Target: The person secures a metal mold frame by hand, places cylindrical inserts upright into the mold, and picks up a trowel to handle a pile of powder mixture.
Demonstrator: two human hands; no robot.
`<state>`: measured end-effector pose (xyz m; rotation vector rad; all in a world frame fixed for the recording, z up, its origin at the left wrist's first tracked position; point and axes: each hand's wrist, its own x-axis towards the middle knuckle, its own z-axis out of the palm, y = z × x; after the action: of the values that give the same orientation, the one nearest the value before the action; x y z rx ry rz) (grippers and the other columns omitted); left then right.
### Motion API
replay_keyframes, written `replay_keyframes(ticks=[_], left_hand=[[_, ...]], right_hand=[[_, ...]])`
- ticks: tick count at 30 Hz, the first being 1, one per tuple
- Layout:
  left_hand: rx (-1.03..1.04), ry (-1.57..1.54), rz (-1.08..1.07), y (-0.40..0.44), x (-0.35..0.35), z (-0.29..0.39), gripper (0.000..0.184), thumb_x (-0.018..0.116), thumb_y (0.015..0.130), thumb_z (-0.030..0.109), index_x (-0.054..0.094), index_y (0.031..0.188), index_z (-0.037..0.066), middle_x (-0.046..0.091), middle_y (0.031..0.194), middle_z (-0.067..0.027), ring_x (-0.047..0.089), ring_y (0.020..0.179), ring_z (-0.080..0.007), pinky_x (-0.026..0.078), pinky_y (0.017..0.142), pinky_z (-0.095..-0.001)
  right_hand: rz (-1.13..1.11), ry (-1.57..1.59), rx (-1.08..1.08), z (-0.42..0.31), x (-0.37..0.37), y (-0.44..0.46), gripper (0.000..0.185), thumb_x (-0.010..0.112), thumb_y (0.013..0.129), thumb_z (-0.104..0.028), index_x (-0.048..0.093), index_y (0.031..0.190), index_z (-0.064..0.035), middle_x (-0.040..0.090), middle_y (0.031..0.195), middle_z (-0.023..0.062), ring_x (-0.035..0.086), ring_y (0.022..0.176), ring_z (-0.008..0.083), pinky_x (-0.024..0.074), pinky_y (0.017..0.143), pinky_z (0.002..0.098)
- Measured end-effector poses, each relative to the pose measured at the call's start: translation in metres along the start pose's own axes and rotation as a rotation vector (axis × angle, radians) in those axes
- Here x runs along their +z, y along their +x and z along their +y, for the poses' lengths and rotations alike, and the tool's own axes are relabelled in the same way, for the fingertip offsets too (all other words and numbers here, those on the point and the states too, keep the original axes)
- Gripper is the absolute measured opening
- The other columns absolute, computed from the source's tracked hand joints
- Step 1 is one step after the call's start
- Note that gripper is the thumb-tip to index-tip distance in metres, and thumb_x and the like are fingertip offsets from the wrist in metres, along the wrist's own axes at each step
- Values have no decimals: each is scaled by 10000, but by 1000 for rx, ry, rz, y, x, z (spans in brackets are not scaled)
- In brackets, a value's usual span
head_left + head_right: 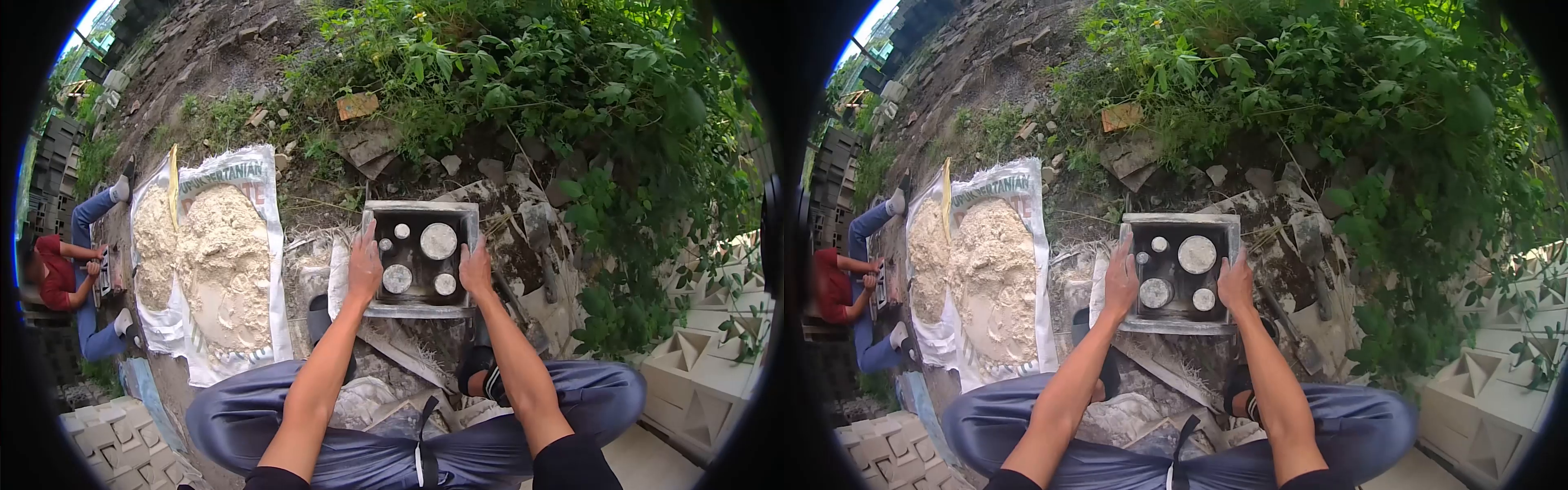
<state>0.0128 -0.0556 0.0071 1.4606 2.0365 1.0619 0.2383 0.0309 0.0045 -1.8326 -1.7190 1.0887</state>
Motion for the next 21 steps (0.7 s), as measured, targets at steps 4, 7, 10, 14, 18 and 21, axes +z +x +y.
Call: replay_keyframes(ticks=[4,7,10,14,18,21], left_hand=[[-54,-106,52,1,2,-2,519,400,947,96,236,1435,24,335,1427,-235,335,1311,-393,285,1085,-405],[-134,-116,5,-6,4,-4,541,388,961,130,177,1446,17,309,1433,-256,334,1301,-412,302,1067,-426],[-71,-24,112,-10,9,-3,502,406,952,148,261,1416,21,382,1385,-232,370,1265,-403,300,1057,-427],[-51,245,257,-20,9,27,439,442,922,157,380,1336,27,444,1321,-190,399,1244,-361,288,1067,-433],[512,179,-98,-44,23,96,488,558,837,191,434,1285,45,438,1341,-139,372,1287,-289,221,1116,-435],[811,455,-453,-51,42,99,613,521,851,383,391,1353,56,344,1444,-116,250,1379,-259,124,1150,-457]], right_hand=[[10,-63,-68,2,0,5,438,514,912,-171,364,1261,48,596,1000,322,563,970,478,448,809,482],[-55,76,-79,13,-6,-3,511,477,940,-325,375,1279,44,560,1156,284,534,1093,411,410,903,432],[125,234,-26,40,-16,-24,401,376,921,-226,487,1208,32,585,1129,256,556,1039,405,423,902,430],[192,-4,79,58,-35,-98,403,448,736,0,513,1132,29,563,1133,221,545,1046,363,434,900,410],[98,-336,105,60,-1,-149,530,543,744,-37,414,1250,52,483,1222,260,475,1145,378,405,965,416],[91,-297,219,59,19,-162,584,604,748,-77,385,1273,54,455,1249,282,456,1173,394,398,979,426]])
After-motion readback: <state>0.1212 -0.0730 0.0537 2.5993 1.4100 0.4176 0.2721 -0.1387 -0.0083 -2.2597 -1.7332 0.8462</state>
